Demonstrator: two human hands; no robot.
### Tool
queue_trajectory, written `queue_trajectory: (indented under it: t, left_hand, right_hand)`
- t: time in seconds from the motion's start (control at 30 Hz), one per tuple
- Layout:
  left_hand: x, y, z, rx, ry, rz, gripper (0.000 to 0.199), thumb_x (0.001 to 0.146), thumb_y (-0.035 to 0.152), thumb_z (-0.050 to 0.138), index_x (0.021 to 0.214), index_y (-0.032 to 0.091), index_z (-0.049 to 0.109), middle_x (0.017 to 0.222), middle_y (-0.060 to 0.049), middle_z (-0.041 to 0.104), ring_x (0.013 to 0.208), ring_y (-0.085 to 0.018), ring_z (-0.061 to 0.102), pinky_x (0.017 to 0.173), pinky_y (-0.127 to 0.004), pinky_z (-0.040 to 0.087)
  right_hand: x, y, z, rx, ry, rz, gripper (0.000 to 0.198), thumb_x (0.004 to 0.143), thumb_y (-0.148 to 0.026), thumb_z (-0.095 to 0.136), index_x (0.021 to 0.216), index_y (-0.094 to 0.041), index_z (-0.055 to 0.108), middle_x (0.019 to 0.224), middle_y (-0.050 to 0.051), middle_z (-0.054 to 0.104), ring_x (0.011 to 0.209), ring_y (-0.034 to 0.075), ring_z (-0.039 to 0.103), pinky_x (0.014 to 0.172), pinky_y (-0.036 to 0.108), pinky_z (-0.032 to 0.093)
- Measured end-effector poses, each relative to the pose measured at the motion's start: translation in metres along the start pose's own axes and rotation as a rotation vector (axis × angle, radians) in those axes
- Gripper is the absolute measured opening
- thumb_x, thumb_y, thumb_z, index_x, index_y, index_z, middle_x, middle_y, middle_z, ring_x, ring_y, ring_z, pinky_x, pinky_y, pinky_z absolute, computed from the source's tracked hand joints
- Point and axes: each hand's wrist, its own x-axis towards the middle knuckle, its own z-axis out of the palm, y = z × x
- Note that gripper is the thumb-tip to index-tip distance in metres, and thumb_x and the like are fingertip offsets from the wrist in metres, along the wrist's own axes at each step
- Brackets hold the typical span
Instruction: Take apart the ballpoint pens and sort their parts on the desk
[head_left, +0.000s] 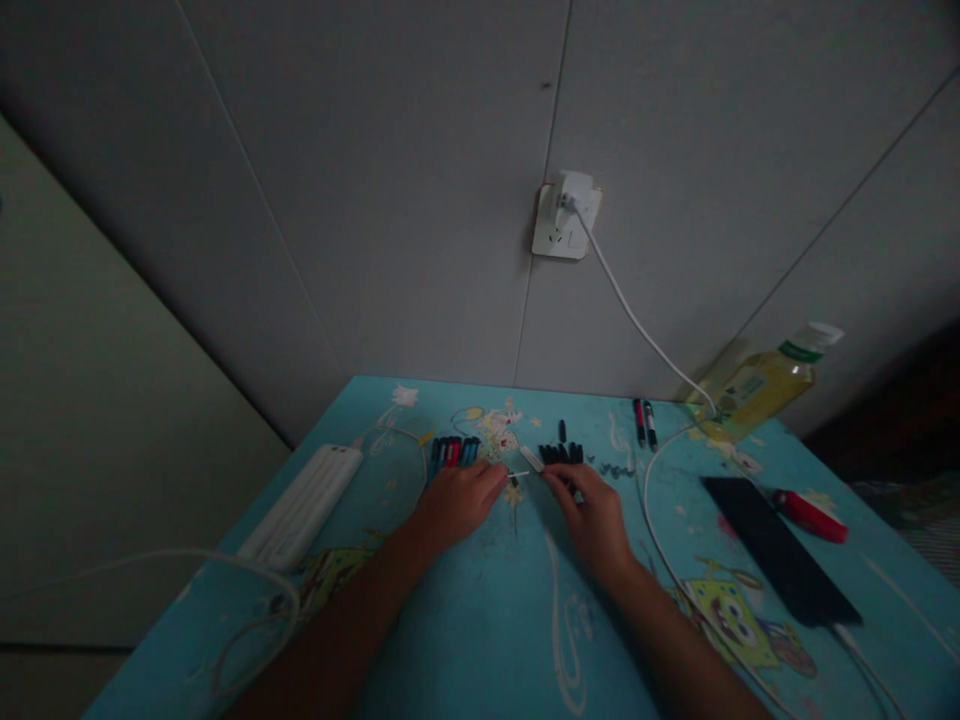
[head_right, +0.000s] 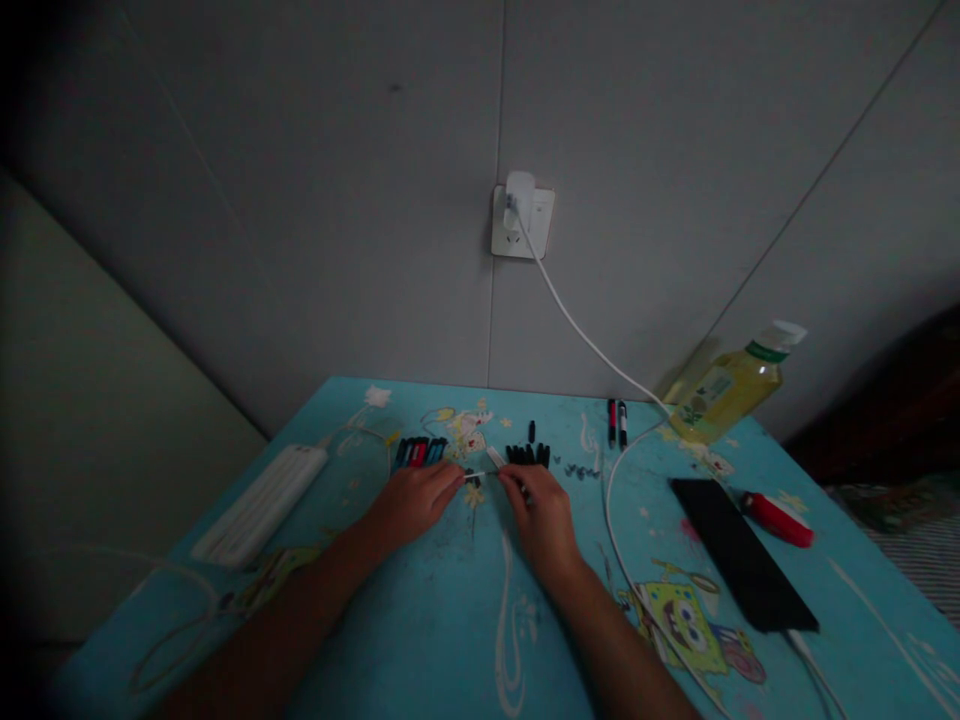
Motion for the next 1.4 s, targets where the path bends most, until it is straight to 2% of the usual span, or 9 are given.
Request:
queue_trajectory:
  t: [0.17,0.4,0.63,0.87,1.4]
  left_hand:
    - [-0.0005,0.0008,-0.0013,0.005,0.000,0.011,0.030,0.102,0.034,0.033,0.101,0.022,0.061,0.087,-0.004,0.067,0.078,-0.016,0.065,0.065,-0.025,0.043]
    - [0.0004,0.0000,-0.0011,0.036,0.009,0.010,0.031,0.103,0.034,0.032,0.099,0.022,0.060,0.086,-0.004,0.067,0.074,-0.017,0.065,0.061,-0.026,0.041]
    - [0.0000,0.0010,-0.0010,0.024,-0.005,0.006,0.032,0.102,0.035,0.033,0.098,0.021,0.061,0.085,-0.004,0.066,0.073,-0.016,0.064,0.062,-0.025,0.041]
    - [-0.0002,-0.0007,-0.0002,0.012,0.000,0.003,0.030,0.102,0.033,0.033,0.100,0.022,0.061,0.085,-0.004,0.066,0.074,-0.016,0.064,0.062,-0.025,0.042]
    - [-0.0005,0.0001,-0.0031,0.039,-0.011,0.023,0.032,0.102,0.034,0.032,0.100,0.022,0.061,0.086,-0.004,0.065,0.075,-0.016,0.064,0.063,-0.025,0.042]
  right_hand:
    - [-0.0002,-0.0005,0.0003,-0.023,-0.016,-0.046,0.017,0.095,-0.029,0.054,0.100,-0.022,0.068,0.095,0.006,0.070,0.083,0.020,0.064,0.078,0.033,0.053]
    - [0.0004,-0.0011,-0.0031,-0.025,-0.012,-0.002,0.018,0.096,-0.030,0.052,0.101,-0.023,0.068,0.099,0.006,0.069,0.087,0.020,0.064,0.073,0.030,0.054]
    - [0.0008,-0.0006,-0.0009,-0.057,-0.015,-0.065,0.016,0.095,-0.027,0.054,0.100,-0.022,0.068,0.096,0.006,0.070,0.087,0.020,0.065,0.081,0.033,0.051]
    - [0.0002,-0.0013,-0.0035,-0.051,-0.012,-0.032,0.021,0.096,-0.031,0.050,0.102,-0.022,0.068,0.100,0.008,0.070,0.090,0.022,0.065,0.080,0.035,0.053]
    - [0.0005,0.0000,-0.0012,-0.066,-0.012,-0.081,0.019,0.096,-0.030,0.052,0.100,-0.022,0.069,0.096,0.007,0.071,0.086,0.021,0.065,0.080,0.034,0.052]
